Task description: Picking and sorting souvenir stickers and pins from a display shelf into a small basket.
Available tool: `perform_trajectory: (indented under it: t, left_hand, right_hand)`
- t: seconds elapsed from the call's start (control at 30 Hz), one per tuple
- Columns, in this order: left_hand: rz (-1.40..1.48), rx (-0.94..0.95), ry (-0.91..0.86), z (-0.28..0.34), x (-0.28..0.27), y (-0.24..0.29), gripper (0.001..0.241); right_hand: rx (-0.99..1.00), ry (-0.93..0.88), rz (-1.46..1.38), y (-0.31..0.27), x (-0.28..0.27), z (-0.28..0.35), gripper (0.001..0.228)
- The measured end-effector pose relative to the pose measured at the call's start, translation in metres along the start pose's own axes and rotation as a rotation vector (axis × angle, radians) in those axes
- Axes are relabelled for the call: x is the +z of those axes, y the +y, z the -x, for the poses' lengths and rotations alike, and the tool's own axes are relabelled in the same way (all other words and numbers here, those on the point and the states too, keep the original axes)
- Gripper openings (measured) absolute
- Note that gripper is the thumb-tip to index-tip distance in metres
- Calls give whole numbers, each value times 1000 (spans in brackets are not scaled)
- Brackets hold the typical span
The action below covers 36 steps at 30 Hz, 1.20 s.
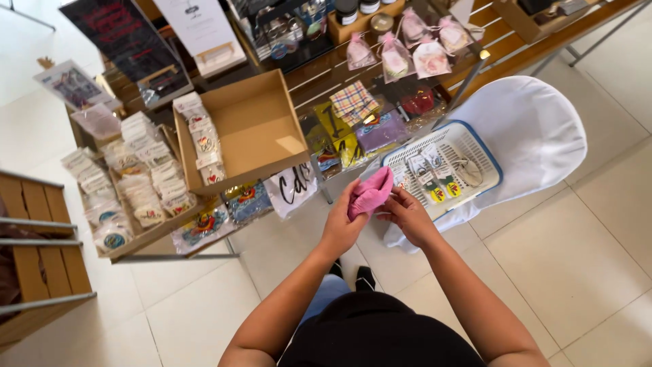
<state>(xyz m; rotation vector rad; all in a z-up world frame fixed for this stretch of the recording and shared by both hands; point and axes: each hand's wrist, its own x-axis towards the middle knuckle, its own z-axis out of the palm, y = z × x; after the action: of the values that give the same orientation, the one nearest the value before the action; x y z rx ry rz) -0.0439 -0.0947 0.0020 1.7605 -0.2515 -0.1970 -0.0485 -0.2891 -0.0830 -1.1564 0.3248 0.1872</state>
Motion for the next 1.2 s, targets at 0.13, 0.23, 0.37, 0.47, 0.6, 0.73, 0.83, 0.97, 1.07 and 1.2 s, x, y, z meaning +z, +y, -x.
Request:
perform_trajectory:
  t: [0.13, 0.23, 0.37, 0.47, 0.6, 0.73, 0.83, 0.97, 1.07, 1.2]
  left_hand:
    - [-36, -143, -102, -8, 1, 13, 87]
    - [-35, -138, -159, -29, 8, -10, 74]
    - [-43, -125, -222, -28, 12, -30, 68]
    - [-41, -132, -227, -34, 6, -32, 71]
    - [-6, -111, -191, -45, -3, -37, 67]
    - [22, -134, -193, -62, 1, -27, 61]
    - [62, -172, -217, -66, 13, -29, 61]
    - [116, -205, -165, -73, 33, -32, 59]
    - [151, -203, -83, -79, 55, -40, 59]
    - [178, -162, 44, -91, 95, -52, 63]
  right_hand:
    - [-22, 73, -86, 14, -5, 7, 32]
    - [-14, 150, -95, 25, -9, 1, 44]
    - [20, 212, -36, 20, 3, 10, 47]
    - [5, 234, -16, 8, 16, 2, 44]
    - [0, 228, 6, 16, 24, -8, 47]
    - [-23, 224, 27, -1, 19, -12, 46]
    - [-52, 217, 1, -9, -1, -11, 40]
    - [-48, 214, 54, -30, -35, -13, 29]
    - [-39, 186, 78, -39, -74, -27, 27]
    - [-13, 134, 84, -56, -122, -46, 26]
